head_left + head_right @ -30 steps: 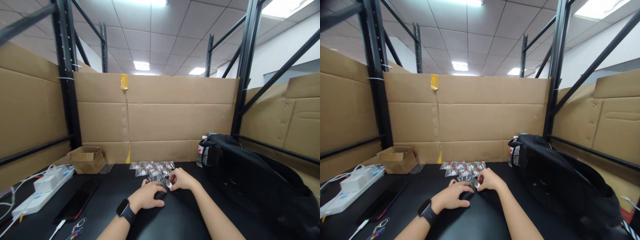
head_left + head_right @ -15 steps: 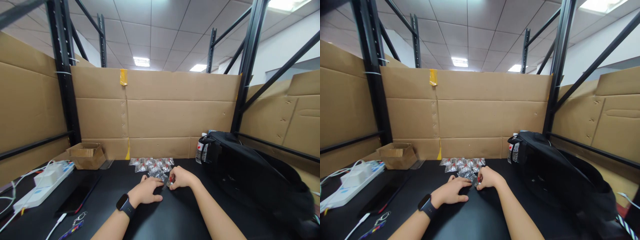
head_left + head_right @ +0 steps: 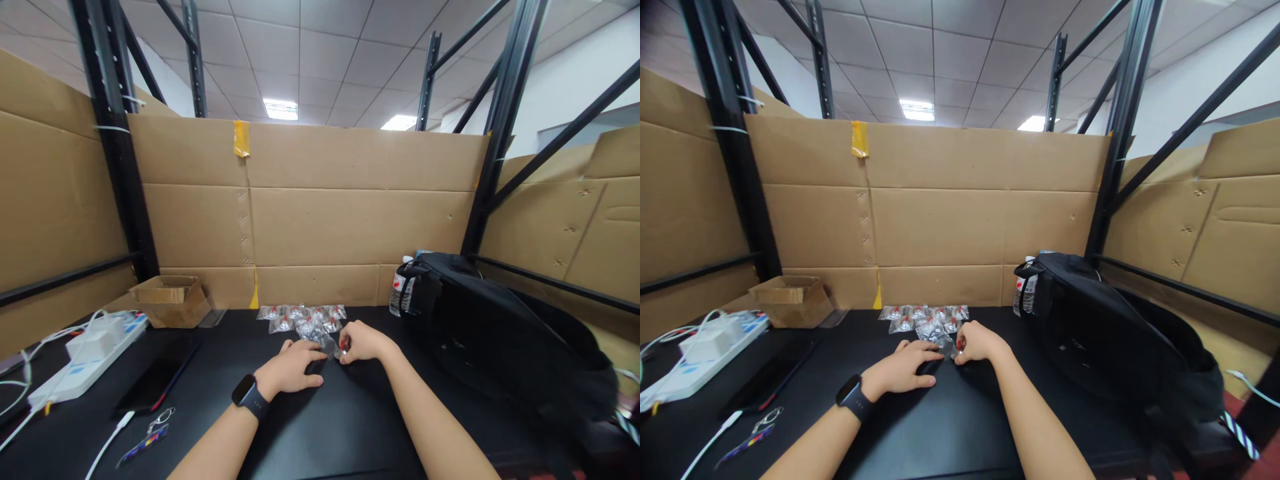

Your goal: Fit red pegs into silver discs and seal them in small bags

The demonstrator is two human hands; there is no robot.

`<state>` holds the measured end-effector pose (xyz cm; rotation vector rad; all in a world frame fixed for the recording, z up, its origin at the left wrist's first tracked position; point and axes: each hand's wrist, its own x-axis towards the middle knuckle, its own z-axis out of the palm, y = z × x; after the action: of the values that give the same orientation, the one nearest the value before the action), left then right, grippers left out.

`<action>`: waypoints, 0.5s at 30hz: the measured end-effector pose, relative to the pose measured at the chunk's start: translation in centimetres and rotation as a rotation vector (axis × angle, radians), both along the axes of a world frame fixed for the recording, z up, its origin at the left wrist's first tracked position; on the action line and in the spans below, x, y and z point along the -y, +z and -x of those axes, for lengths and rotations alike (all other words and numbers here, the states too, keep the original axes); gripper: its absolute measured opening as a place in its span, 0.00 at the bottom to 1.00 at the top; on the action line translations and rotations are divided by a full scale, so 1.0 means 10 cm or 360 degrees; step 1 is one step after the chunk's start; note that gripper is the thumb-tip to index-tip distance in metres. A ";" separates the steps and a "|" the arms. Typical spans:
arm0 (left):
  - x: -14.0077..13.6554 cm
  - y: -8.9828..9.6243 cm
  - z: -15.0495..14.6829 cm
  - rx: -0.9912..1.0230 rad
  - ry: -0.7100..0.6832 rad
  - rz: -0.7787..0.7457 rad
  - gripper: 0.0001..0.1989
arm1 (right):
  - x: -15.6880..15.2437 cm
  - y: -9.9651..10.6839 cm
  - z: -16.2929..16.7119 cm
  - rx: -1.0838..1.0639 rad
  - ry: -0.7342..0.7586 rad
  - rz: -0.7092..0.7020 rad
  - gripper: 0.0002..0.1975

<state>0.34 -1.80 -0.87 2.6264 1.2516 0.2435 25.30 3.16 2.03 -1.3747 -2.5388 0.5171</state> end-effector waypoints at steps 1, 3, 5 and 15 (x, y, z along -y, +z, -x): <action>-0.01 0.00 0.00 -0.0005 0.0011 -0.0010 0.29 | 0.00 0.00 0.00 0.0003 -0.0007 -0.0002 0.13; -0.02 -0.01 0.01 -0.0016 0.0038 -0.0024 0.30 | 0.00 0.01 0.00 0.0034 -0.0084 -0.0046 0.12; -0.02 -0.02 0.02 -0.0018 0.0060 -0.0034 0.30 | 0.01 0.03 0.00 0.0071 -0.0182 -0.0110 0.11; 0.02 0.04 0.01 -0.0062 0.0067 0.0042 0.26 | 0.07 0.08 0.11 -0.0345 -0.0068 -0.0240 0.11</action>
<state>0.24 -2.03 -0.44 2.5965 1.3147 0.1827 24.24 2.47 2.83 -1.2447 -2.3194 0.4315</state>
